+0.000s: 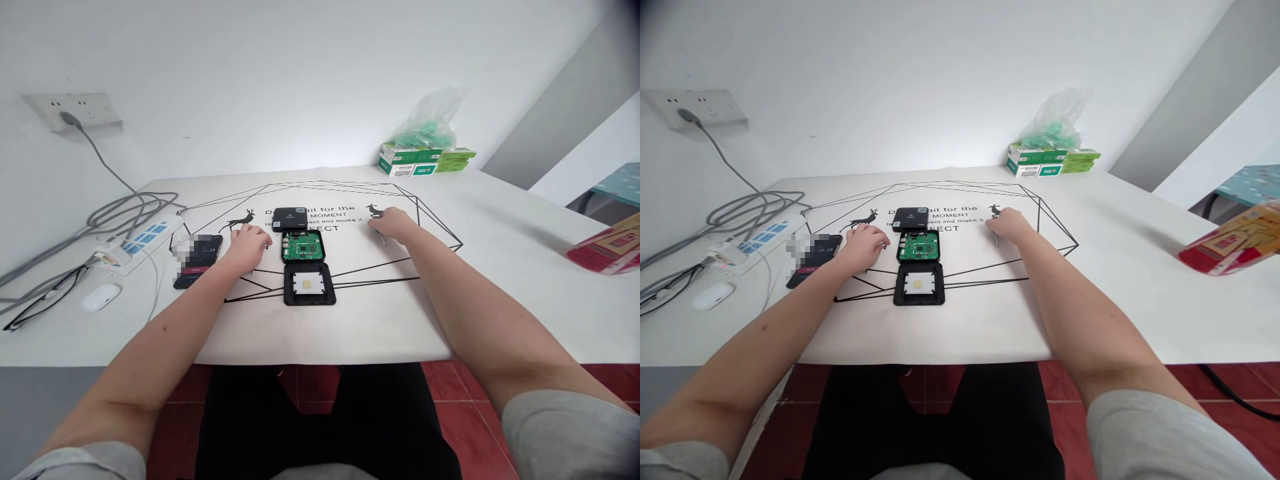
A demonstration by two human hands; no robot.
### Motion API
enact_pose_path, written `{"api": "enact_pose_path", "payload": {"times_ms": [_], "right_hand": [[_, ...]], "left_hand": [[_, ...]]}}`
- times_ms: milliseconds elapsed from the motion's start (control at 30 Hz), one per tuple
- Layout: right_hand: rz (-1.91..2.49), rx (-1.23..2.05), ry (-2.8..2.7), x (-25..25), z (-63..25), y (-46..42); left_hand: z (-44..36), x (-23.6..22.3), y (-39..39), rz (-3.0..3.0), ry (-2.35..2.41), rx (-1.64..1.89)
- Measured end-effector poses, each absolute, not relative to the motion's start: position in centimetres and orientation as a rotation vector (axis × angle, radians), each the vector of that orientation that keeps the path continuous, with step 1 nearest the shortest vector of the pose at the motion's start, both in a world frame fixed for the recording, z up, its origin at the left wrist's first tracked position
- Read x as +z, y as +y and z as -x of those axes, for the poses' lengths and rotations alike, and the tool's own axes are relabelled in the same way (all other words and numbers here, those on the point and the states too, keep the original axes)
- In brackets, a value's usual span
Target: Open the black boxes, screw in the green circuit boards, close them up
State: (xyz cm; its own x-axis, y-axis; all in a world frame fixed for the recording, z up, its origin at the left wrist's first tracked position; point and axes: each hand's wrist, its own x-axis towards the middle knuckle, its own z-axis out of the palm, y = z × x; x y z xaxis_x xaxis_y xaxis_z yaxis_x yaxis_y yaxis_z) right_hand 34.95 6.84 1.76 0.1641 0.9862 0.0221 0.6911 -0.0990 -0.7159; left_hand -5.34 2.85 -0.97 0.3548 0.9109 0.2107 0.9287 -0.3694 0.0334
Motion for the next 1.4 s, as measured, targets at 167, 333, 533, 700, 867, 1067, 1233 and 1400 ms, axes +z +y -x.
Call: {"api": "enact_pose_path", "payload": {"times_ms": [167, 333, 533, 700, 867, 1067, 1233, 1400], "right_hand": [[1.552, 1.018, -1.439, 3.8, -29.8, 4.6], [1.066, 1.276, -1.264, 4.6, -25.0, 1.0], [0.944, 1.226, -1.49, 2.5, -22.7, -0.5], [1.072, 0.999, -1.763, 0.4, -21.8, -0.8], [1.037, 0.842, -1.894, 0.2, -21.8, -1.2], [1.117, 0.747, -1.942, 0.2, -22.1, -0.8], [1.124, 0.728, -1.946, 0.2, -22.0, -0.8], [1.087, 0.793, -1.866, 0.4, -22.1, -1.0]], "left_hand": [[5.2, -0.8, 2.8, 2.512, -1.724, -0.293], [5.2, -0.7, 2.6, 2.501, -1.728, -0.293], [5.1, -0.5, 2.5, 2.498, -1.756, -0.273], [5.0, -0.3, 2.5, 2.501, -1.777, -0.23], [4.9, -0.4, 2.5, 2.483, -1.798, -0.205], [4.9, -0.5, 2.6, 2.475, -1.81, -0.187], [5.0, -0.7, 2.7, 2.489, -1.803, -0.21], [5.1, -0.8, 2.6, 2.495, -1.767, -0.24]]}}
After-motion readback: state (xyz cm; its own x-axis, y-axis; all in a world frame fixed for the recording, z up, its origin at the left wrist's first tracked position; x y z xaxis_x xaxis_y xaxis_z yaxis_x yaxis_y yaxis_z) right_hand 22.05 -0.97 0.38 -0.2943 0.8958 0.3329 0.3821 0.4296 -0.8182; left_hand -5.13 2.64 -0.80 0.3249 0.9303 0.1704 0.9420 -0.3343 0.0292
